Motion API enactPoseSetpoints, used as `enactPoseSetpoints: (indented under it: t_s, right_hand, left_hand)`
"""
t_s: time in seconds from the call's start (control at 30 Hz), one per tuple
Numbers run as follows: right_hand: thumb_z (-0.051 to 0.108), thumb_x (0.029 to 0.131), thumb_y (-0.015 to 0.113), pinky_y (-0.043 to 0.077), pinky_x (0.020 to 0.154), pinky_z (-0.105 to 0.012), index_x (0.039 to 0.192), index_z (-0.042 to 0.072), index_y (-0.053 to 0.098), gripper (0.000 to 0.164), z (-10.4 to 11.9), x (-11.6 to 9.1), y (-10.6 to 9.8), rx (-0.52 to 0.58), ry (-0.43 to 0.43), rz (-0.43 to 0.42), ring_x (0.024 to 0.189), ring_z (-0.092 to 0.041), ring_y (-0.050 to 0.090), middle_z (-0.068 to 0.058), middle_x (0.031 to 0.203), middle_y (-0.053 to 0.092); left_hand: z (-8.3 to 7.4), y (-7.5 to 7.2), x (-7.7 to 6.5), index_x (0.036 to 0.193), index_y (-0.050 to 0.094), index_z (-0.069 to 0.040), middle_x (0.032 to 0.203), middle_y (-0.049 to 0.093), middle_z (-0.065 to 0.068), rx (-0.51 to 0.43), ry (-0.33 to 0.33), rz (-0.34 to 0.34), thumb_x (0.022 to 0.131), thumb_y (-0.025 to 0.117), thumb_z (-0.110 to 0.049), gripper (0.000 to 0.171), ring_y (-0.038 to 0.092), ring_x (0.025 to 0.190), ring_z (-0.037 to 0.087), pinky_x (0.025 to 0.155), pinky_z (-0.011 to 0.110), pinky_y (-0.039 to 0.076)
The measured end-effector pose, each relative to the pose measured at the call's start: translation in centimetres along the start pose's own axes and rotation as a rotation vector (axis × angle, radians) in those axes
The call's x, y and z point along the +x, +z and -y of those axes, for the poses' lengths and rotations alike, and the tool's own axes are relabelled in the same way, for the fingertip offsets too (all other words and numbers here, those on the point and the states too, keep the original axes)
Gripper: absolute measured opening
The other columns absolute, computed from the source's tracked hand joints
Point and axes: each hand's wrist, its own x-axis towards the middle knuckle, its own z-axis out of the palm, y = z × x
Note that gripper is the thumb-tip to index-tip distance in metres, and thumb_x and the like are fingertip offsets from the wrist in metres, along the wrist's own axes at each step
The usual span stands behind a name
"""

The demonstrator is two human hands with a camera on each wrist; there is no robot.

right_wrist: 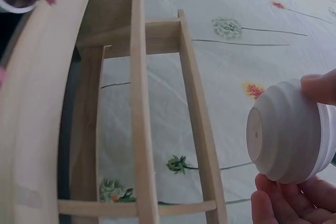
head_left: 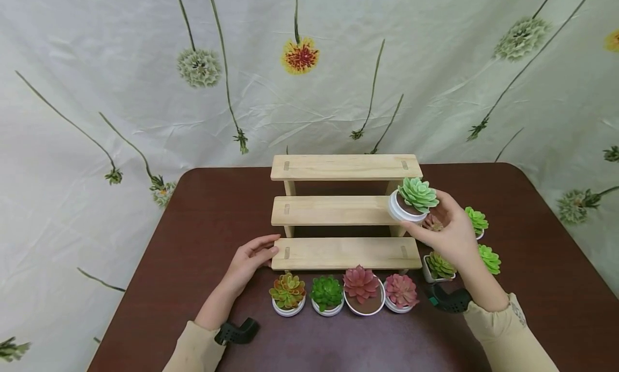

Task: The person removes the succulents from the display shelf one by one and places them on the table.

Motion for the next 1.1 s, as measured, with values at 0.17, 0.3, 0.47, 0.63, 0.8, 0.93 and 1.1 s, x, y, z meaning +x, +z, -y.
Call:
enactPoseSetpoints:
  t_s: [0.17,0.3,0.47,0.63,0.8,0.93,1.1]
  right_hand:
    - [0.001,0.070,0.081,0.043,0.072,-0.012,0.126,0.001,0.051,0.064,-1.3,-1.3,-0.6,-0.023,-0.011,-0.017,0.095,0.004,0.054,0.001,0.112,0.055]
    - [-0.003,0.069,0.080,0.044,0.073,-0.011,0.125,0.001,0.052,0.063,-2.2,-2.5,-1.1,-0.015,-0.010,-0.028,0.093,0.004,0.056,0.011,0.108,0.054]
    - [-0.007,0.067,0.080,0.044,0.077,-0.010,0.123,-0.003,0.051,0.063,-3.2,-3.8,-1.6,0.001,-0.023,-0.031,0.096,0.006,0.055,0.016,0.109,0.054]
    - [-0.007,0.066,0.081,0.039,0.084,-0.007,0.122,-0.005,0.051,0.064,-4.3,-4.9,-2.0,-0.021,-0.016,-0.035,0.099,0.007,0.053,0.018,0.110,0.053]
    - [-0.007,0.064,0.082,0.036,0.085,-0.005,0.122,-0.003,0.052,0.065,-5.0,-6.1,-2.4,-0.047,-0.008,-0.018,0.101,0.005,0.050,0.016,0.112,0.052]
    - [-0.004,0.064,0.083,0.039,0.084,-0.006,0.123,0.000,0.051,0.067,-5.6,-7.2,-2.6,-0.051,0.026,0.009,0.100,0.006,0.052,0.013,0.112,0.052]
    - [-0.005,0.061,0.084,0.045,0.073,-0.011,0.120,0.001,0.052,0.068,-6.5,-8.6,-2.5,-0.068,0.036,0.023,0.088,0.002,0.057,0.014,0.106,0.056]
  left_hand:
    - [-0.2,0.1,-0.1,0.128,0.050,0.011,0.118,0.055,0.027,-0.004,0.006,0.003,0.092,0.060,-0.005,0.041,0.061,0.083,0.009,0.070,0.026,0.052]
    - [-0.4,0.1,0.0,0.128,0.050,0.010,0.118,0.056,0.026,-0.002,-0.002,-0.001,0.092,0.060,-0.006,0.041,0.061,0.082,0.010,0.070,0.026,0.052]
    - [-0.3,0.1,0.0,0.129,0.049,0.011,0.118,0.056,0.025,0.004,-0.006,-0.001,0.092,0.060,-0.006,0.042,0.061,0.082,0.009,0.070,0.026,0.052]
    - [1.3,-0.4,0.5,0.129,0.050,0.009,0.119,0.056,0.024,-0.007,-0.006,-0.002,0.092,0.060,-0.006,0.041,0.061,0.083,0.010,0.069,0.026,0.052]
    - [2.4,-0.7,0.8,0.129,0.052,0.005,0.119,0.056,0.023,-0.015,0.000,-0.004,0.092,0.061,-0.010,0.042,0.061,0.084,0.012,0.069,0.027,0.052]
    - [2.5,-0.7,0.8,0.128,0.054,0.004,0.118,0.058,0.021,-0.009,0.015,-0.010,0.090,0.064,-0.014,0.043,0.061,0.085,0.013,0.069,0.027,0.052]
    - [2.5,-0.7,0.7,0.127,0.055,0.003,0.117,0.059,0.020,-0.003,0.027,-0.014,0.090,0.065,-0.016,0.043,0.061,0.085,0.014,0.069,0.028,0.052]
